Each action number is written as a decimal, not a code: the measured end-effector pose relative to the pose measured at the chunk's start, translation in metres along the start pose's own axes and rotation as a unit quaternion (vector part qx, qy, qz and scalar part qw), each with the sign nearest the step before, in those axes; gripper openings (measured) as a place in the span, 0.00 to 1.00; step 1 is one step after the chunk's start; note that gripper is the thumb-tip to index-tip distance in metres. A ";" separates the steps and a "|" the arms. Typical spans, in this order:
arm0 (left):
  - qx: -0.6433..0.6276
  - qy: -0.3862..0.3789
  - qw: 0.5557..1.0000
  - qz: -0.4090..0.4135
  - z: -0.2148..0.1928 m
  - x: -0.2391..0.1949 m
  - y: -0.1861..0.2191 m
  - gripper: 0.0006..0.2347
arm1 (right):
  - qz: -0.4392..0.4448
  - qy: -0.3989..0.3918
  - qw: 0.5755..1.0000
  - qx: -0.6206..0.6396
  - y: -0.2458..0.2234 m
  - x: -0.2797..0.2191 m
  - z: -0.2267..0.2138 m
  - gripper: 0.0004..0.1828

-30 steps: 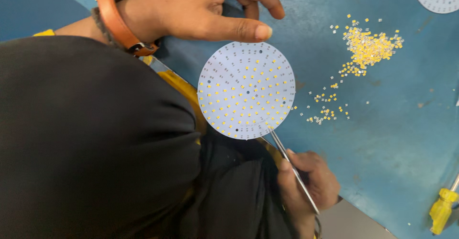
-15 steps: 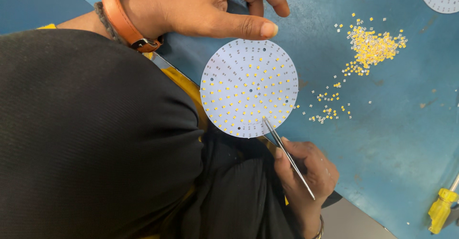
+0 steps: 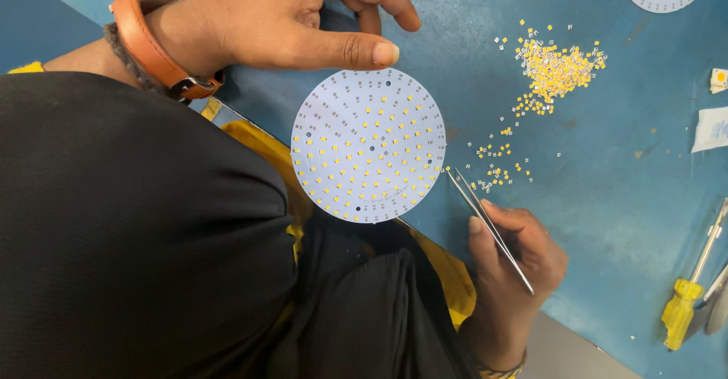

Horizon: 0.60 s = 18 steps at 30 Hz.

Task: The person uses tweezers to pick up small yellow LED chips from a pile on the table and places them one by one into empty spots on a circular LED board. The person holds the board steady with the left hand while placing components with the right hand.

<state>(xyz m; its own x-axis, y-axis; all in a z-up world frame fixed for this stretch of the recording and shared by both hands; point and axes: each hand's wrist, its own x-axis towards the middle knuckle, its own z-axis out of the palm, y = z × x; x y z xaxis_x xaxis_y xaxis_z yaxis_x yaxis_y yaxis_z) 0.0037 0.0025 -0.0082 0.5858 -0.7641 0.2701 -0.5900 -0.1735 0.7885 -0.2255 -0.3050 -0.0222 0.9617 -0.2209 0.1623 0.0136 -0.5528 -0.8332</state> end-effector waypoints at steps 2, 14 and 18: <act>0.001 0.000 1.000 -0.001 0.000 0.000 0.000 0.21 | -0.003 0.002 1.000 -0.011 0.000 0.001 0.001 0.10; 0.029 0.000 0.999 0.017 0.001 0.001 -0.004 0.20 | -0.009 0.015 0.999 -0.049 -0.003 0.003 0.002 0.10; 0.023 -0.002 0.999 0.024 0.001 0.000 -0.004 0.20 | 0.013 0.024 0.999 -0.032 -0.003 0.001 0.002 0.10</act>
<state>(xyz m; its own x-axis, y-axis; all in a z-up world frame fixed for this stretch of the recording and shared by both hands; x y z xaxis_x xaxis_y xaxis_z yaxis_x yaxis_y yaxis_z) 0.0058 0.0025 -0.0121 0.5540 -0.7744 0.3055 -0.6428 -0.1646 0.7481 -0.2240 -0.3015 -0.0207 0.9472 -0.2735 0.1671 -0.0303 -0.5954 -0.8028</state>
